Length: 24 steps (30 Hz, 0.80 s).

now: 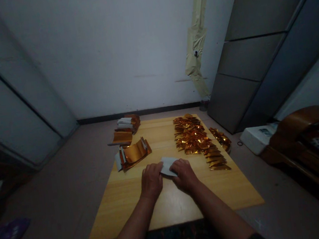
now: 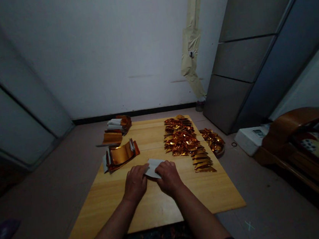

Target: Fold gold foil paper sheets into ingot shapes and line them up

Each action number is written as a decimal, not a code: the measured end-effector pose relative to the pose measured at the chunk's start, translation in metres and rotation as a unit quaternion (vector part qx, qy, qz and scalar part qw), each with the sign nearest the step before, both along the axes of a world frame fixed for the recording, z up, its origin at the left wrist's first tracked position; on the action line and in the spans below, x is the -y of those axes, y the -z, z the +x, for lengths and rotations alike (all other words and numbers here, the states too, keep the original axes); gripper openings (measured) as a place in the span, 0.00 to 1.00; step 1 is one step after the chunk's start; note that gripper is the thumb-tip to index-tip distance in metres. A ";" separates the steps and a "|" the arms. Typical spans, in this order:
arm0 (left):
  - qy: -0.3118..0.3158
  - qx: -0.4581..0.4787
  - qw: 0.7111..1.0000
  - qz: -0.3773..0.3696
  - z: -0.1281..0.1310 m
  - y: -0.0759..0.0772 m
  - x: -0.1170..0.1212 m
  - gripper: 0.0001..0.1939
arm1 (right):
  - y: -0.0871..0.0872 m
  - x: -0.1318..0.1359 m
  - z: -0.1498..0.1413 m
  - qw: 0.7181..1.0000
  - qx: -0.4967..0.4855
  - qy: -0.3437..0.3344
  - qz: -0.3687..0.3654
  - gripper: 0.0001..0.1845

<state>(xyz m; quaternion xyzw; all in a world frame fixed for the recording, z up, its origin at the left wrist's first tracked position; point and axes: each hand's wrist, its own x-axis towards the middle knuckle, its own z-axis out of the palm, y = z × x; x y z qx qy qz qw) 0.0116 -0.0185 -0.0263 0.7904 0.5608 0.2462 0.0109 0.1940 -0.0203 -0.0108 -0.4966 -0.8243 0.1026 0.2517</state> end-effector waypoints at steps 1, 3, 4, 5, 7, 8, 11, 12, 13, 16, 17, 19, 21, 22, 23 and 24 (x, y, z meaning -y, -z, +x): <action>0.000 -0.013 1.000 -0.007 0.000 -0.001 0.000 0.17 | 0.000 0.001 0.001 1.000 0.006 -0.004 0.001 0.08; -0.007 -0.029 0.999 -0.014 0.000 -0.003 0.001 0.14 | -0.002 0.003 0.001 1.000 0.017 -0.013 0.001 0.07; -0.011 -0.032 0.999 -0.014 0.000 -0.003 0.001 0.14 | -0.003 0.004 0.002 1.000 0.022 -0.016 0.000 0.06; -0.013 -0.034 0.999 -0.012 0.000 -0.003 0.002 0.14 | -0.005 0.006 0.002 1.000 0.025 -0.018 0.000 0.05; -0.015 -0.038 0.999 -0.010 0.001 -0.004 0.003 0.15 | -0.008 0.009 0.003 0.999 0.028 -0.021 -0.002 0.06; -0.014 -0.039 0.999 -0.010 0.002 -0.004 0.004 0.16 | -0.009 0.011 0.004 0.999 0.029 -0.023 -0.004 0.07; -0.013 -0.033 0.999 -0.015 0.003 -0.007 0.007 0.16 | -0.010 0.012 0.004 0.999 0.027 -0.028 -0.007 0.11; -0.014 -0.028 0.999 -0.016 0.004 -0.009 0.008 0.15 | -0.009 0.012 0.004 0.999 0.027 -0.027 -0.006 0.11; -0.015 -0.022 1.000 -0.016 0.005 -0.011 0.010 0.14 | -0.009 0.011 0.004 0.999 0.027 -0.023 -0.005 0.10; -0.018 -0.006 1.000 -0.008 0.007 -0.016 0.011 0.10 | -0.010 0.010 0.003 0.999 0.033 -0.013 0.001 0.10; -0.016 -0.004 1.000 -0.005 0.007 -0.017 0.011 0.10 | -0.010 0.009 0.002 0.999 0.036 -0.010 0.002 0.11; -0.011 -0.007 1.000 0.002 0.007 -0.017 0.010 0.11 | -0.011 0.008 0.002 0.999 0.038 -0.009 0.001 0.13; -0.009 -0.016 1.000 0.010 0.007 -0.015 0.008 0.11 | -0.010 0.006 0.003 0.999 0.036 -0.011 -0.001 0.13; -0.009 -0.023 1.000 0.014 0.007 -0.014 0.007 0.10 | -0.009 0.004 0.004 0.999 0.033 -0.012 -0.002 0.12; -0.010 -0.031 0.999 0.017 0.007 -0.012 0.006 0.09 | -0.007 0.003 0.004 1.000 0.029 -0.009 0.000 0.11; -0.010 -0.040 0.999 0.019 0.007 -0.011 0.005 0.08 | -0.005 0.001 0.004 1.000 0.021 0.002 0.002 0.09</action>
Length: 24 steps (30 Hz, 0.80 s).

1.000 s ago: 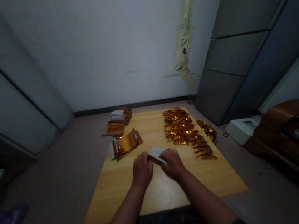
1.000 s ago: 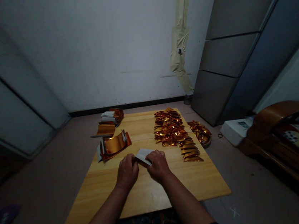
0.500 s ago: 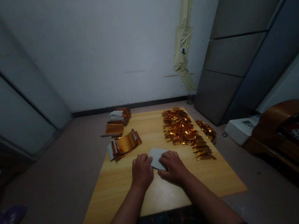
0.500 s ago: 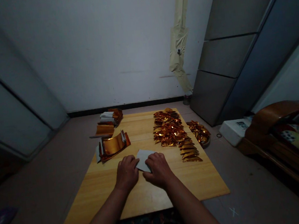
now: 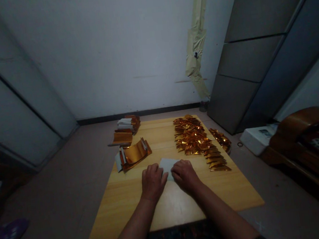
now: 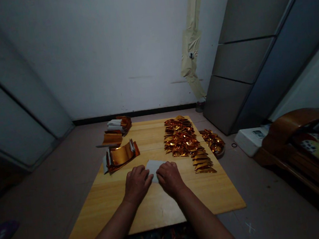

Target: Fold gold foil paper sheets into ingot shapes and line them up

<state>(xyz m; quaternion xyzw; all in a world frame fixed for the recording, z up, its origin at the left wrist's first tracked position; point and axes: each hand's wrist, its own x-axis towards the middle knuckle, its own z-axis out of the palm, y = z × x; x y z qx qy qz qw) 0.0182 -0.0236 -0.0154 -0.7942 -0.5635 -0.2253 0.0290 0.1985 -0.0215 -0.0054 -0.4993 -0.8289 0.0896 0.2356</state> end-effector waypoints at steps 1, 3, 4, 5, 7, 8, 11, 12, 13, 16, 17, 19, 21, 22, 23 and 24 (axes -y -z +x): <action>0.001 -0.008 1.000 0.001 0.000 0.001 -0.001 0.07 | 0.001 -0.002 0.000 1.000 -0.010 0.017 0.004 0.07; 0.007 -0.016 1.000 0.001 0.000 0.003 -0.002 0.06 | 0.003 -0.005 0.000 0.997 -0.028 0.070 0.008 0.05; 0.013 -0.016 1.000 0.000 0.000 0.004 -0.003 0.06 | 0.003 -0.006 0.000 0.994 -0.033 0.100 0.006 0.06; 0.020 -0.014 1.000 0.000 0.000 0.004 -0.003 0.05 | 0.003 -0.008 0.000 0.991 -0.034 0.126 0.000 0.08; 0.035 -0.006 0.999 0.002 0.000 0.006 -0.004 0.05 | 0.003 -0.011 -0.001 0.987 -0.027 0.157 -0.021 0.12; 0.041 -0.002 0.999 0.006 0.000 0.006 -0.004 0.05 | 0.003 -0.013 -0.002 0.986 -0.024 0.162 -0.032 0.15; 0.052 -0.001 0.999 0.014 -0.001 0.007 -0.004 0.05 | 0.006 -0.017 -0.005 0.985 -0.031 0.165 -0.040 0.21; 0.052 -0.002 0.999 0.015 -0.001 0.007 -0.004 0.05 | 0.007 -0.019 -0.006 0.985 -0.037 0.167 -0.035 0.22; 0.051 -0.004 0.999 0.014 -0.001 0.007 -0.004 0.05 | 0.008 -0.020 -0.007 0.984 -0.043 0.170 -0.029 0.23; 0.045 -0.006 0.999 0.014 -0.001 0.006 -0.004 0.05 | 0.009 -0.021 -0.010 0.985 -0.050 0.166 -0.013 0.16; 0.045 -0.005 0.999 0.014 0.000 0.006 -0.004 0.05 | 0.008 -0.021 -0.010 0.986 -0.051 0.160 -0.012 0.14; 0.046 -0.001 0.999 0.013 0.000 0.006 -0.004 0.05 | 0.006 -0.020 -0.010 0.988 -0.054 0.144 -0.014 0.12; 0.045 0.001 0.999 0.012 0.000 0.007 -0.004 0.05 | 0.004 -0.018 -0.010 0.991 -0.045 0.122 -0.015 0.12; 0.043 0.001 0.999 0.010 0.000 0.007 -0.004 0.05 | 0.003 -0.017 -0.010 0.993 -0.035 0.109 -0.013 0.12; 0.041 -0.001 0.999 0.007 0.000 0.007 -0.004 0.05 | 0.003 -0.016 -0.009 0.995 -0.021 0.095 -0.009 0.12; 0.039 -0.002 0.999 0.003 0.000 0.007 -0.004 0.06 | 0.003 -0.014 -0.008 0.997 -0.006 0.082 -0.004 0.12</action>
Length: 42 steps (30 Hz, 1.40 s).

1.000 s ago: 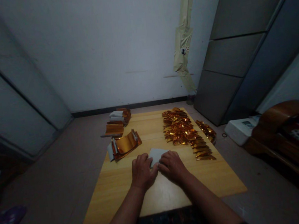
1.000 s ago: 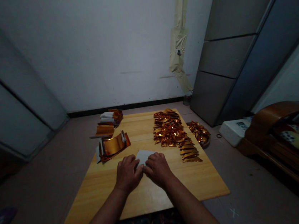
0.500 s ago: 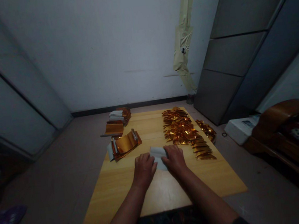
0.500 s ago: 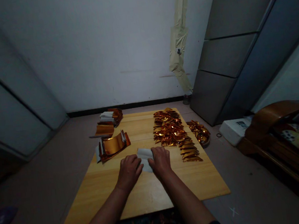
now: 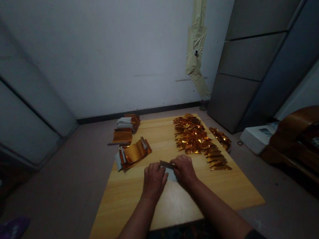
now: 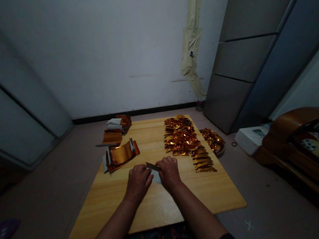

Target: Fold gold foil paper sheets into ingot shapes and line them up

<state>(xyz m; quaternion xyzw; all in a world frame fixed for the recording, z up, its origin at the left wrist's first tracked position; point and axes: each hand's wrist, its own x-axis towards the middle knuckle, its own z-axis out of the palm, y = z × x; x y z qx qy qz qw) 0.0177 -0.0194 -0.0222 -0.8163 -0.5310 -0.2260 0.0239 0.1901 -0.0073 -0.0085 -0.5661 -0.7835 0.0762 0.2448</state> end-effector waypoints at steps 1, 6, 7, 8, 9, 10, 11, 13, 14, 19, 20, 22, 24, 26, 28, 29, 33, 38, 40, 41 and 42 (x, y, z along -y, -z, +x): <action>0.000 -0.003 1.000 -0.005 0.000 0.000 0.000 0.06 | 0.000 0.001 0.001 1.000 0.017 -0.011 0.003 0.12; 0.000 -0.020 1.000 -0.017 0.000 -0.001 0.000 0.06 | 0.000 0.006 0.002 0.996 0.083 -0.026 0.010 0.10; 0.000 -0.019 1.000 -0.018 0.000 -0.001 0.000 0.06 | 0.000 0.006 0.002 0.996 0.087 -0.025 0.010 0.10; 0.000 -0.016 1.000 -0.019 0.000 -0.001 0.001 0.07 | -0.001 0.007 0.002 0.996 0.089 -0.025 0.009 0.09; 0.000 -0.012 1.000 -0.020 0.000 -0.001 0.001 0.09 | -0.001 0.007 0.002 0.995 0.091 -0.024 0.009 0.09; 0.000 -0.009 1.000 -0.020 0.000 -0.001 0.001 0.13 | -0.002 0.008 0.002 0.995 0.093 -0.024 0.009 0.09; 0.000 -0.008 1.000 -0.018 0.000 -0.001 0.001 0.17 | -0.002 0.008 0.002 0.995 0.096 -0.024 0.010 0.09; -0.001 -0.014 1.000 -0.013 0.000 0.000 0.001 0.24 | -0.003 0.009 0.001 0.995 0.100 -0.026 0.015 0.10; -0.001 -0.019 1.000 -0.012 0.000 0.000 0.001 0.26 | -0.003 0.009 0.001 0.994 0.102 -0.027 0.017 0.11; -0.010 -0.032 0.999 -0.019 0.002 -0.002 0.001 0.14 | -0.004 0.009 0.001 0.993 0.112 -0.028 0.015 0.09; -0.015 -0.034 0.999 -0.020 0.002 -0.002 0.001 0.12 | -0.004 0.009 0.001 0.993 0.113 -0.028 0.015 0.09; -0.025 -0.038 0.999 -0.019 0.002 -0.004 0.002 0.11 | -0.004 0.010 0.001 0.993 0.113 -0.028 0.013 0.08; -0.034 -0.038 0.999 -0.017 0.003 -0.005 0.002 0.11 | -0.004 0.011 0.001 0.993 0.113 -0.028 0.012 0.07; -0.036 -0.035 0.999 -0.016 0.003 -0.007 0.003 0.11 | -0.005 0.012 0.001 0.993 0.114 -0.027 0.015 0.07; -0.036 -0.037 0.999 -0.018 0.004 -0.008 0.003 0.12 | -0.006 0.014 0.001 0.993 0.114 -0.027 0.017 0.06; -0.038 -0.039 0.998 -0.019 0.004 -0.009 0.003 0.12 | -0.006 0.015 0.002 0.993 0.113 -0.027 0.017 0.06; -0.044 -0.048 0.998 -0.015 0.004 -0.009 0.003 0.13 | -0.006 0.020 0.006 0.994 0.108 -0.030 0.016 0.07; -0.033 -0.048 0.998 -0.010 0.004 -0.007 0.003 0.13 | -0.004 0.030 0.017 0.995 0.101 -0.022 0.015 0.08; -0.025 -0.047 0.998 -0.014 0.004 -0.007 0.003 0.14 | -0.004 0.032 0.022 0.996 0.090 -0.022 0.013 0.07; -0.022 -0.047 0.999 -0.016 0.004 -0.007 0.003 0.14 | -0.005 0.033 0.024 0.996 0.081 -0.026 0.015 0.06; -0.018 -0.047 0.999 -0.018 0.003 -0.008 0.003 0.14 | -0.006 0.033 0.026 0.997 0.069 -0.036 0.020 0.06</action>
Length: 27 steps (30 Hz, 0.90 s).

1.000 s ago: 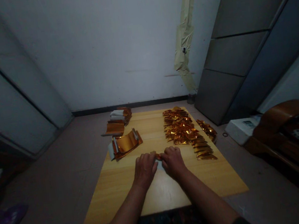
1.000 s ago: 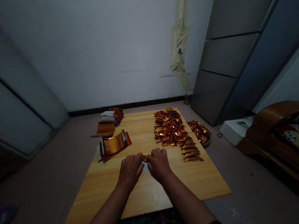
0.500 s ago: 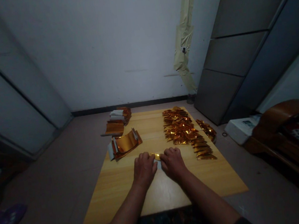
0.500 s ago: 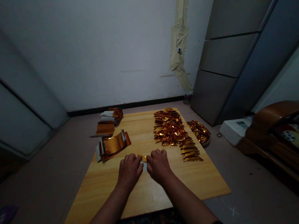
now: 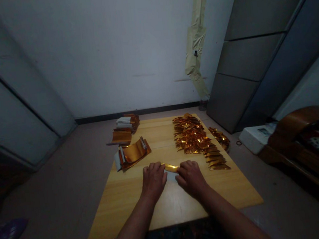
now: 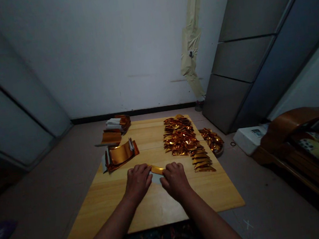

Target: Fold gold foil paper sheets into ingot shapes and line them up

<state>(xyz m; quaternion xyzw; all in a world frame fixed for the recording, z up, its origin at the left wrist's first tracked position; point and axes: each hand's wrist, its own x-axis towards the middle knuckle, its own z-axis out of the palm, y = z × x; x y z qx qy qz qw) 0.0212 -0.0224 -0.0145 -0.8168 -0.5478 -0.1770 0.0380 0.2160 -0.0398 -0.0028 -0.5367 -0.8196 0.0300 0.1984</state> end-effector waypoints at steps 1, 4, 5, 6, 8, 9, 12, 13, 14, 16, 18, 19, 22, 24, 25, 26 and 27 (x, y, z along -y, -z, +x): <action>0.003 -0.001 1.000 -0.003 0.000 -0.001 0.000 0.14 | -0.001 -0.001 0.002 1.000 -0.014 -0.015 0.006 0.06; 0.017 -0.006 1.000 -0.014 -0.002 -0.006 -0.003 0.14 | -0.005 -0.005 0.004 0.996 -0.045 -0.075 0.019 0.11; 0.022 -0.008 1.000 -0.016 -0.003 -0.008 -0.004 0.14 | -0.006 -0.006 0.005 0.995 -0.048 -0.092 0.016 0.12; 0.026 -0.010 0.999 -0.018 -0.003 -0.010 -0.005 0.15 | -0.007 -0.007 0.005 0.993 -0.047 -0.106 0.010 0.12; 0.031 -0.014 0.999 -0.023 -0.004 -0.013 -0.006 0.15 | -0.007 -0.009 0.005 0.992 -0.043 -0.122 -0.004 0.11; 0.034 -0.015 0.999 -0.027 -0.005 -0.015 -0.006 0.15 | -0.006 -0.009 0.005 0.991 -0.042 -0.124 -0.010 0.11; 0.050 -0.019 0.998 -0.038 -0.007 -0.018 -0.004 0.15 | -0.003 -0.008 0.006 0.992 -0.043 -0.118 -0.018 0.11; 0.056 -0.019 0.997 -0.040 -0.008 -0.019 -0.003 0.15 | -0.002 -0.008 0.007 0.992 -0.042 -0.116 -0.020 0.12; 0.061 -0.019 0.997 -0.041 -0.010 -0.020 -0.002 0.15 | -0.002 -0.008 0.007 0.992 -0.040 -0.116 -0.021 0.12; 0.067 -0.019 0.997 -0.042 -0.012 -0.020 0.000 0.14 | -0.001 -0.007 0.007 0.992 -0.033 -0.116 -0.025 0.12; 0.070 -0.020 0.996 -0.045 -0.013 -0.020 0.001 0.14 | -0.002 -0.007 0.007 0.993 -0.027 -0.115 -0.029 0.11; 0.070 -0.020 0.996 -0.045 -0.013 -0.021 0.001 0.14 | -0.002 -0.007 0.007 0.993 -0.025 -0.114 -0.029 0.11; 0.065 -0.017 0.997 -0.044 -0.011 -0.021 0.002 0.14 | -0.004 -0.006 0.007 0.993 -0.025 -0.113 -0.029 0.11; 0.060 -0.014 0.997 -0.041 -0.009 -0.021 0.002 0.14 | -0.004 -0.005 0.007 0.993 -0.023 -0.113 -0.028 0.12; 0.058 -0.012 0.997 -0.040 -0.009 -0.020 0.002 0.14 | -0.004 -0.005 0.007 0.993 -0.023 -0.113 -0.028 0.12; 0.057 -0.010 0.998 -0.038 -0.008 -0.020 0.002 0.14 | -0.003 -0.005 0.007 0.993 -0.023 -0.114 -0.026 0.12; 0.057 -0.009 0.998 -0.038 -0.008 -0.019 0.003 0.15 | -0.003 -0.005 0.007 0.993 -0.024 -0.115 -0.024 0.13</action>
